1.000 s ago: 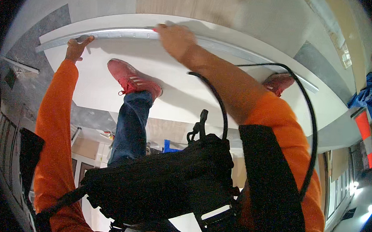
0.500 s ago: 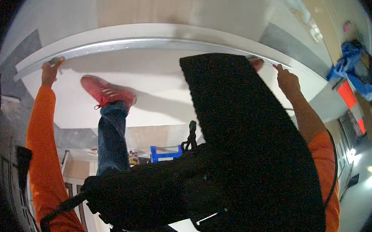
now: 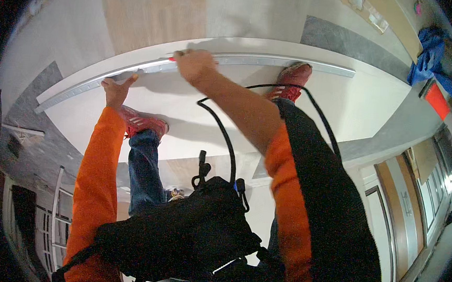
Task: The person measures a large white panel using a tape measure and marks it with a pencil, then uses a curved metal rail to mark a curved line across the panel.
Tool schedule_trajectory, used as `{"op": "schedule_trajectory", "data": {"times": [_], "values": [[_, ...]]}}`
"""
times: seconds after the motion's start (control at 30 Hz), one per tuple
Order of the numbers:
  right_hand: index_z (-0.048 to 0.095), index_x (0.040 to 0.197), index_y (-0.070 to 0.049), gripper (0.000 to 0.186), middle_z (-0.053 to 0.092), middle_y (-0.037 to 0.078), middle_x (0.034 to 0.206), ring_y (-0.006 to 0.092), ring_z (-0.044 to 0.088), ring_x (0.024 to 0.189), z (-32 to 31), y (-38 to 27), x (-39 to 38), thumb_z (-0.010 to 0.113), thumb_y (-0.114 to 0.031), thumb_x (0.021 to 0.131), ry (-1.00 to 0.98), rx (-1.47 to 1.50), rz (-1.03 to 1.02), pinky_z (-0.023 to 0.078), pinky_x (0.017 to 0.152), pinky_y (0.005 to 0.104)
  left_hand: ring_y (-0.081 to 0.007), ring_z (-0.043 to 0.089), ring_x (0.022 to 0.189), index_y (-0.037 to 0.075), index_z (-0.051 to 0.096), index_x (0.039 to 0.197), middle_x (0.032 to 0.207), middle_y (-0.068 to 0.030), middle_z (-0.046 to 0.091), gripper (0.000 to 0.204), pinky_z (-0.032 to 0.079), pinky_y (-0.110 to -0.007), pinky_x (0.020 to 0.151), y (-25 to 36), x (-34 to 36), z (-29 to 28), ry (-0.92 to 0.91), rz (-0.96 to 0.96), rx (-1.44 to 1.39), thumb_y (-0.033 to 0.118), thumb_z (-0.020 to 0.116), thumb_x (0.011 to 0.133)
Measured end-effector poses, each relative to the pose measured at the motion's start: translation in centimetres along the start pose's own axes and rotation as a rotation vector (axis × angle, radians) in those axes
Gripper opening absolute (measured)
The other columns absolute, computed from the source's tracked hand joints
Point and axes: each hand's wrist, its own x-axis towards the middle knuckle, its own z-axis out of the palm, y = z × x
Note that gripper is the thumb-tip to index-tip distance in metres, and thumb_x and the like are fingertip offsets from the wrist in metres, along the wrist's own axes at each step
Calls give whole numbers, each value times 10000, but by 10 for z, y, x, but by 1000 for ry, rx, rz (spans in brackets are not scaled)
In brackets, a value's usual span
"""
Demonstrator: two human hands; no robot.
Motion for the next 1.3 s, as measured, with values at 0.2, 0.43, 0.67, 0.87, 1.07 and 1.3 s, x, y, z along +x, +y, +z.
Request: {"op": "schedule_trajectory", "data": {"times": [0.2,0.43,0.67,0.87,1.07,1.3], "values": [[516,1110,-17,256,628,163,913,327,646,860,-13,-18,18,510,-103,869,-168,110,29,528,724,425,-513,223,1326,-263,21,1315,1392,-463,40,1444,311,-415,1071,-1,14,2,-28,-98,203,766,690,552],[504,1215,-155,330,633,149,1007,351,639,906,-23,98,-66,460,-122,889,-163,64,26,521,772,463,-495,223,1336,-258,34,1321,1388,-464,74,1457,318,-405,1067,-39,28,7,42,-78,358,820,632,544],[513,1273,-186,354,670,158,967,316,670,814,-89,394,-290,394,-192,940,-420,-596,434,539,720,449,-528,209,1321,-206,45,1357,1376,-464,118,1340,307,-431,1067,12,16,39,41,-39,306,799,557,634],[452,1324,-206,403,640,132,1030,285,638,891,-102,397,-330,428,-168,923,-207,-483,431,531,732,427,-625,122,1281,225,102,1431,1356,-494,101,944,205,-556,1072,-52,57,48,134,285,721,802,391,742],[575,1115,-103,282,658,118,945,283,669,810,-18,204,-159,481,-127,851,-21,-258,131,549,634,402,-566,30,1339,-87,84,1431,1390,-459,101,1261,166,-504,1115,-1,36,69,-287,-39,439,865,421,674],[561,1049,-67,203,643,142,900,280,660,874,-8,70,-47,522,-144,866,-34,-35,-20,552,687,401,-549,134,1329,-271,118,1306,1369,-461,157,1418,200,-486,1104,-38,54,11,-220,-34,637,925,390,593]]}}
